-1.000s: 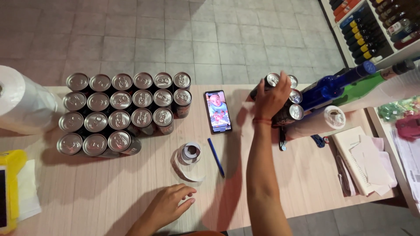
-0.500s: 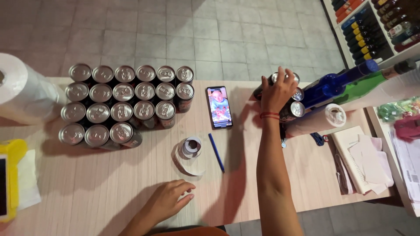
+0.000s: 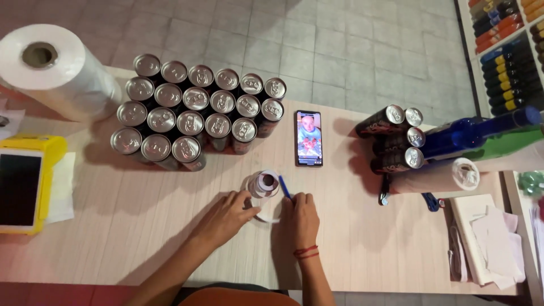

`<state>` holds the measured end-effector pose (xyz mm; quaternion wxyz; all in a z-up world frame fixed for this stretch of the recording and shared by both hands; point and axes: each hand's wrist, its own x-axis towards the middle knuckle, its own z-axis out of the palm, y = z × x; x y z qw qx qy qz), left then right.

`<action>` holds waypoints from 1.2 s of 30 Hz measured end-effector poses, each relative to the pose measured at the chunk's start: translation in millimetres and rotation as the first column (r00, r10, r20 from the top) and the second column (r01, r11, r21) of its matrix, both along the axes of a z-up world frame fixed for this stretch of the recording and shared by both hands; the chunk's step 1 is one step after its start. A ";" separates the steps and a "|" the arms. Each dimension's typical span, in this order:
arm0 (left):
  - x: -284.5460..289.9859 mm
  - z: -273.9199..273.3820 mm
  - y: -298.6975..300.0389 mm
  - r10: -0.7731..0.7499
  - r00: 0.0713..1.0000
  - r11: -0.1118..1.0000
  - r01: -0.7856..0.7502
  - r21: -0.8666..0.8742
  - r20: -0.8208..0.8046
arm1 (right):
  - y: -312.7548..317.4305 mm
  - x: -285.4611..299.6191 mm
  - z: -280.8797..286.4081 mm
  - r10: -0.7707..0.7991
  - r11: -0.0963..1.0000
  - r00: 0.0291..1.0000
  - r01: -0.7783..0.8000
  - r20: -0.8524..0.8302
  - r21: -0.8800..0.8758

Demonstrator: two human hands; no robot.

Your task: Writing information on small circular adhesive labels and applying them to the center of the lids of beverage cans.

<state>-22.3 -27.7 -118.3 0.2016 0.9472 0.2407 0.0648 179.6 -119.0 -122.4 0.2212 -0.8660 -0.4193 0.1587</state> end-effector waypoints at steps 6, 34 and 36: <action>10.4 0.9 4.0 -0.003 0.993 0.998 -0.005 0.068 0.116 | -26.6 -1.7 -11.6 0.044 0.984 0.982 -0.075 0.186 0.161; 37.2 -10.8 2.0 0.075 0.973 0.990 -0.099 0.104 0.218 | -49.5 -34.7 -42.6 0.333 0.927 0.914 -0.363 0.231 0.098; 36.8 -12.0 2.7 0.089 0.978 0.975 -0.124 0.187 0.186 | -51.6 -34.3 -44.2 0.334 0.924 0.907 -0.368 0.255 0.099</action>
